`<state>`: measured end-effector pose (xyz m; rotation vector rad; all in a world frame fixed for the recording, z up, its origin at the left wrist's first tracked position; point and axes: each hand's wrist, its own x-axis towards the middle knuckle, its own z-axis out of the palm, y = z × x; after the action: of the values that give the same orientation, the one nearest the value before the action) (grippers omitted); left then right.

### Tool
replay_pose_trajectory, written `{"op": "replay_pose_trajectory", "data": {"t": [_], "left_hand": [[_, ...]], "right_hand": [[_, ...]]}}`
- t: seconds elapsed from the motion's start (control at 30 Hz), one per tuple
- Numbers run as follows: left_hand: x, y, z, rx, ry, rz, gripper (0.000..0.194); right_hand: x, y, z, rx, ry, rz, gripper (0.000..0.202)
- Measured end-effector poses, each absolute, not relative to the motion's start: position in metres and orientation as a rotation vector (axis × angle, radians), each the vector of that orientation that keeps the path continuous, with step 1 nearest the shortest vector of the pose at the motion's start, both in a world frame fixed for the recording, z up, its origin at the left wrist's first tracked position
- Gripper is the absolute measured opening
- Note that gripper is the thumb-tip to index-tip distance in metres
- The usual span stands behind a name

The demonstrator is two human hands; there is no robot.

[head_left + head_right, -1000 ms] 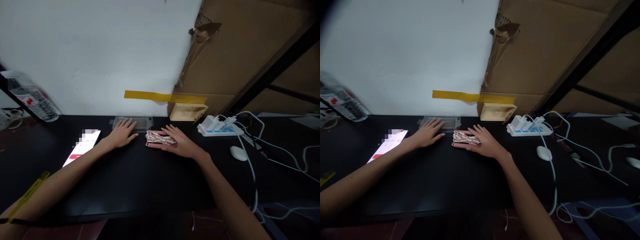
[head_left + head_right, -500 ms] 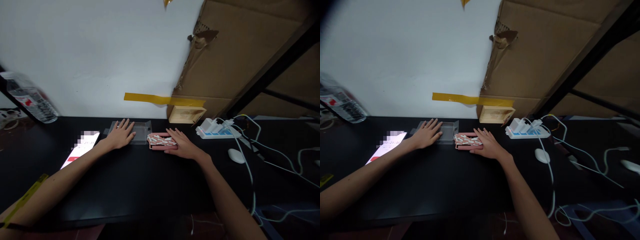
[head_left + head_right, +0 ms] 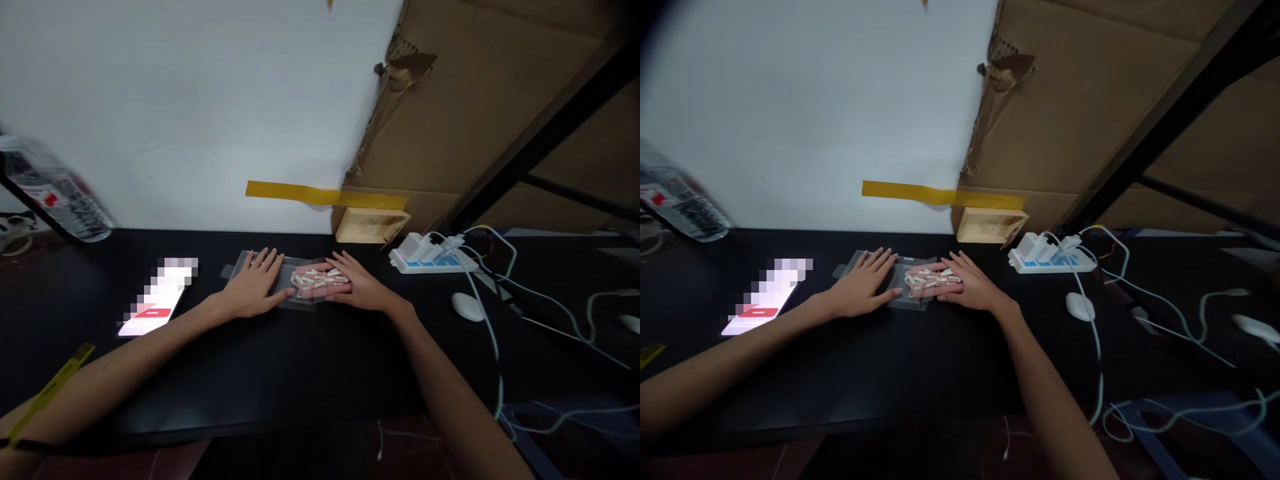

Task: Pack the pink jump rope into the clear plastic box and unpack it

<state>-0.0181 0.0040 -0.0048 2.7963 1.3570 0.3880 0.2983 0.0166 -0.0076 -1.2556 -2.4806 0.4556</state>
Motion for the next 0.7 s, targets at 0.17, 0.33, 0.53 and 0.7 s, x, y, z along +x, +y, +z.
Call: {"op": "replay_pose_trajectory", "data": {"t": [0.17, 0.33, 0.53, 0.7], "left_hand": [[-0.007, -0.007, -0.008, 2.782, 1.351, 0.339, 0.093], [-0.018, 0.009, -0.002, 2.798, 1.348, 0.306, 0.094], [-0.039, 0.027, 0.013, 2.877, 1.231, 0.231, 0.091], [-0.043, 0.029, 0.013, 2.917, 1.207, 0.252, 0.088]], "right_hand": [[0.29, 0.019, -0.019, -1.259, -2.344, 0.543, 0.092], [0.272, 0.021, -0.021, -1.233, -2.16, 0.755, 0.077], [0.285, 0.023, -0.003, -1.256, -2.023, 0.743, 0.074], [0.324, 0.023, 0.009, -1.483, -2.242, 0.811, 0.09]]}}
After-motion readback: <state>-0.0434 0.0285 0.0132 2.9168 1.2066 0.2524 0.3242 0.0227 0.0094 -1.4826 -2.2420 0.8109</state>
